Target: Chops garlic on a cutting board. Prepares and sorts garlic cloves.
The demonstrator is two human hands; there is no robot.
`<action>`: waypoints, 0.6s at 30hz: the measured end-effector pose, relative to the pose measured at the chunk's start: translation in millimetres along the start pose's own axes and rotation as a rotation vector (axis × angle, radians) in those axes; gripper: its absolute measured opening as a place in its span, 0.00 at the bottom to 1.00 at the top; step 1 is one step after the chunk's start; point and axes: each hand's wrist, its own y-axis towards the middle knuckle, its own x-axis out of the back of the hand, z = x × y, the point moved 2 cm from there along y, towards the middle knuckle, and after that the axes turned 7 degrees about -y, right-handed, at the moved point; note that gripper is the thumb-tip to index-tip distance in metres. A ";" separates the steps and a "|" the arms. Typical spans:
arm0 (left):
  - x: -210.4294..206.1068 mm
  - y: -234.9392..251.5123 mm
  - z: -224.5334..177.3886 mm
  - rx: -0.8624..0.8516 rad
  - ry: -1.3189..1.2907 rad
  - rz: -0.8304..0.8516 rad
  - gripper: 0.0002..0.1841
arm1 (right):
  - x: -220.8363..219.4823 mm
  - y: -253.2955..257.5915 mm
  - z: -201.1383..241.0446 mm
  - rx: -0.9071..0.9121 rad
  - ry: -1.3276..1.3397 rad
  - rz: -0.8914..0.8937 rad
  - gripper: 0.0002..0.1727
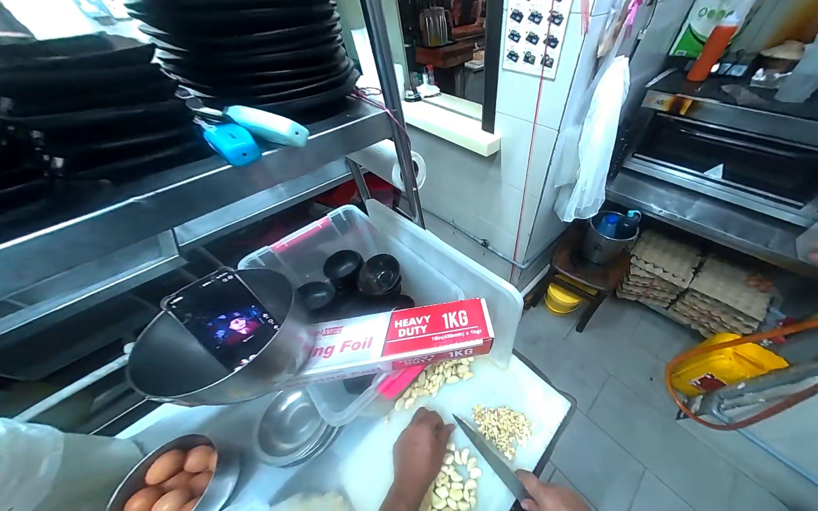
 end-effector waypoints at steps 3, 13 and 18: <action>-7.0 -2.7 -1.1 -0.023 -0.100 -0.110 0.19 | 0.7 0.6 0.3 0.003 -0.006 0.000 0.26; -11.8 -3.6 -6.1 -0.081 -0.033 -0.035 0.13 | 1.9 -0.5 2.5 -0.003 -0.026 0.002 0.26; -10.0 -6.3 -8.6 0.011 -0.059 -0.075 0.14 | 8.6 -8.1 8.3 0.003 -0.052 -0.035 0.27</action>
